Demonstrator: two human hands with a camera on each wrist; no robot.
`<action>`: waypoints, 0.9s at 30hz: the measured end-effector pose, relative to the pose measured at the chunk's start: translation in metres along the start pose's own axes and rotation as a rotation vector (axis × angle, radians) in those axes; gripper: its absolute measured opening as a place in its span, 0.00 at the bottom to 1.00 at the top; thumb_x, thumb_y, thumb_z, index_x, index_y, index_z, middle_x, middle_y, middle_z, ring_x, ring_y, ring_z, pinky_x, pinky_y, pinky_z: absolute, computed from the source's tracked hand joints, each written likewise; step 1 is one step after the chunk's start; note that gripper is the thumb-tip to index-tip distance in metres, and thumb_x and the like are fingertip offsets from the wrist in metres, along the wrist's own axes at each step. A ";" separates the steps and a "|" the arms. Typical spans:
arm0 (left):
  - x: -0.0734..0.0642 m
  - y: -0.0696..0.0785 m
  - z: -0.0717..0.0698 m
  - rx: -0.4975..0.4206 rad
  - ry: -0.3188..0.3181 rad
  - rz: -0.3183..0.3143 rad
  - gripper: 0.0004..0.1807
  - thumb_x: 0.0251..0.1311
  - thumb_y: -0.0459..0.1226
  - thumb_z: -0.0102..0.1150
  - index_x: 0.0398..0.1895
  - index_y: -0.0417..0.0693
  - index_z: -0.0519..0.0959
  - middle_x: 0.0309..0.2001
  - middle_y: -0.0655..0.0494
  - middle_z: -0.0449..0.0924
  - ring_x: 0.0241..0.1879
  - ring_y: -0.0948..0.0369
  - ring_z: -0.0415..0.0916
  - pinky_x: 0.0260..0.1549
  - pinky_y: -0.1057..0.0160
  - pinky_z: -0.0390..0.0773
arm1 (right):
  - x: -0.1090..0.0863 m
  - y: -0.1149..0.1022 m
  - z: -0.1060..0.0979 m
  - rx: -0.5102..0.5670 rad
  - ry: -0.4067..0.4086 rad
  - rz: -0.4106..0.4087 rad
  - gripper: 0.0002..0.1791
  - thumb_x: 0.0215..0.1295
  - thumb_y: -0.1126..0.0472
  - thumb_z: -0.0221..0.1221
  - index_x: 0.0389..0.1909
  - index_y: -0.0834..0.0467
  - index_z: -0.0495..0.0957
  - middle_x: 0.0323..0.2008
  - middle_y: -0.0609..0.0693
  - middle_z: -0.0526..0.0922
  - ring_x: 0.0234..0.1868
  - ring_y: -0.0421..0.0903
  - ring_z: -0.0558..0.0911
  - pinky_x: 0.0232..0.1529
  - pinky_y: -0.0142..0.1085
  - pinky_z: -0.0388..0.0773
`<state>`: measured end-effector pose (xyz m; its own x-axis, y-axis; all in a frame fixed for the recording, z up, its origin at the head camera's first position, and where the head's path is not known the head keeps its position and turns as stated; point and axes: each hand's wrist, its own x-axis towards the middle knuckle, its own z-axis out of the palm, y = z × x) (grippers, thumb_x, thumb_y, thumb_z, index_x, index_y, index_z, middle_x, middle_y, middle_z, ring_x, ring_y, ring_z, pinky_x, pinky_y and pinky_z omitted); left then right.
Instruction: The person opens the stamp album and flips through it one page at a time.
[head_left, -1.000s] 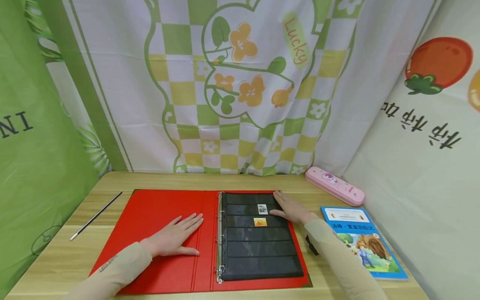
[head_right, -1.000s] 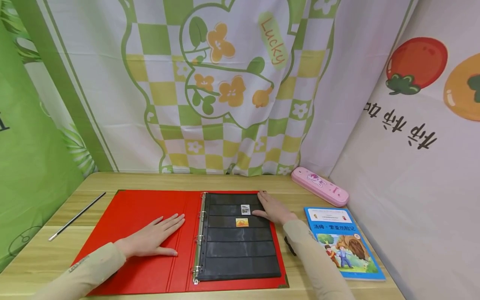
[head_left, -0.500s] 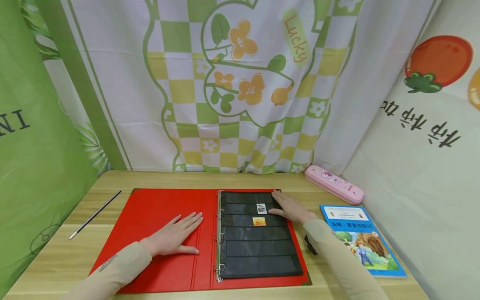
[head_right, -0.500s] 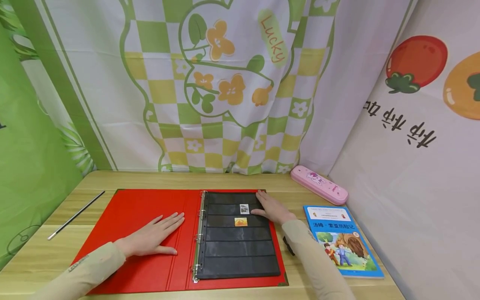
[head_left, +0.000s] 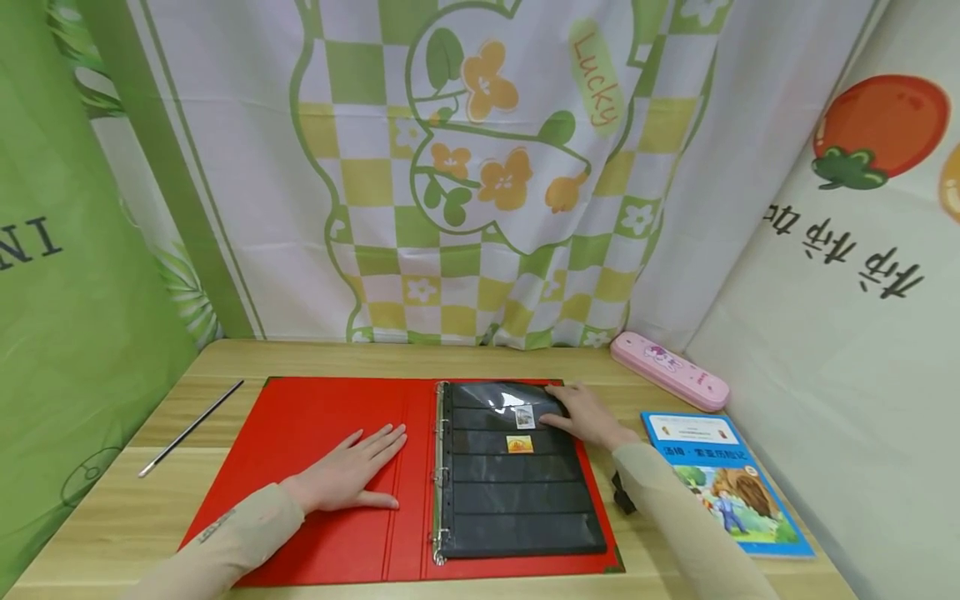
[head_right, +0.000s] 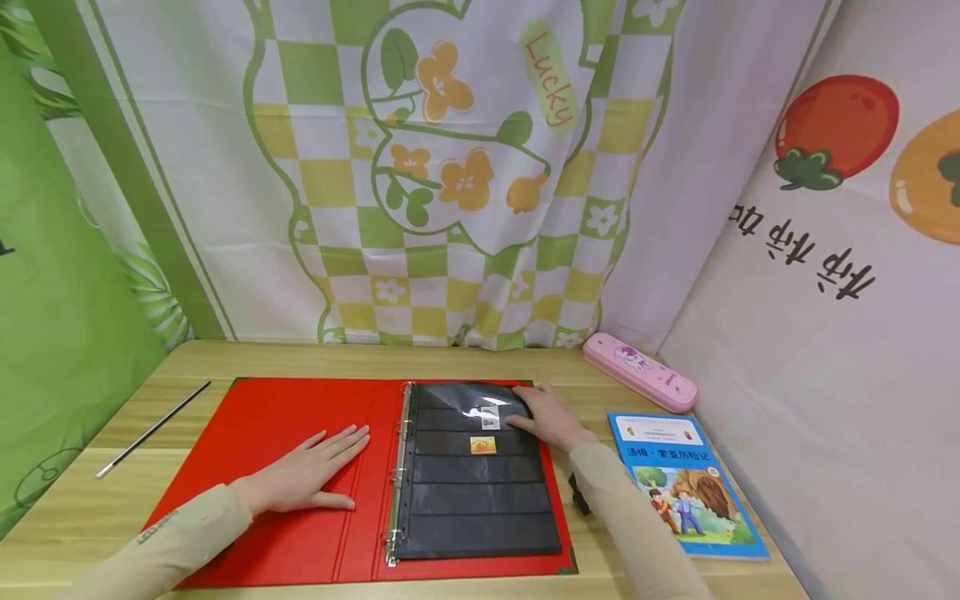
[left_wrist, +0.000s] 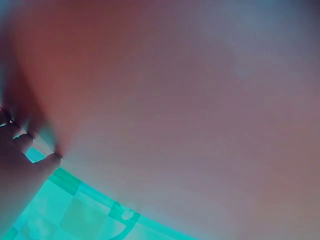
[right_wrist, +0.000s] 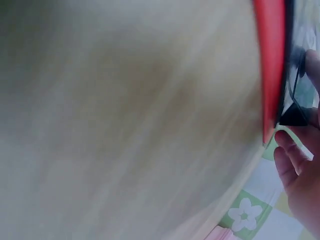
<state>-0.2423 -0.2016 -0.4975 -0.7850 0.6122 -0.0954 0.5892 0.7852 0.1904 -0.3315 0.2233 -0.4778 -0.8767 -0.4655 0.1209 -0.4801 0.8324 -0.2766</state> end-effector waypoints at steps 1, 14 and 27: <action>0.000 0.000 0.000 0.000 0.000 0.001 0.56 0.56 0.73 0.49 0.79 0.49 0.52 0.80 0.52 0.49 0.79 0.48 0.49 0.74 0.36 0.52 | 0.000 -0.001 -0.001 0.010 0.007 -0.006 0.35 0.66 0.46 0.62 0.66 0.65 0.71 0.59 0.63 0.80 0.57 0.61 0.77 0.60 0.56 0.73; -0.001 0.002 -0.002 0.002 -0.005 -0.012 0.56 0.56 0.73 0.50 0.79 0.50 0.51 0.80 0.52 0.49 0.79 0.47 0.49 0.73 0.36 0.53 | -0.001 -0.015 -0.013 0.208 0.097 0.109 0.34 0.67 0.61 0.61 0.66 0.77 0.64 0.63 0.75 0.71 0.63 0.69 0.74 0.64 0.59 0.71; 0.000 0.001 0.002 0.003 0.003 -0.017 0.56 0.55 0.73 0.50 0.79 0.51 0.52 0.80 0.53 0.49 0.79 0.48 0.50 0.73 0.37 0.53 | -0.026 -0.022 -0.035 0.589 -0.085 0.478 0.12 0.69 0.65 0.57 0.42 0.73 0.77 0.31 0.59 0.82 0.27 0.43 0.84 0.33 0.39 0.87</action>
<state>-0.2413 -0.2008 -0.4996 -0.7956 0.5983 -0.0957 0.5762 0.7959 0.1858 -0.2996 0.2275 -0.4419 -0.9688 -0.1360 -0.2074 0.0666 0.6627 -0.7459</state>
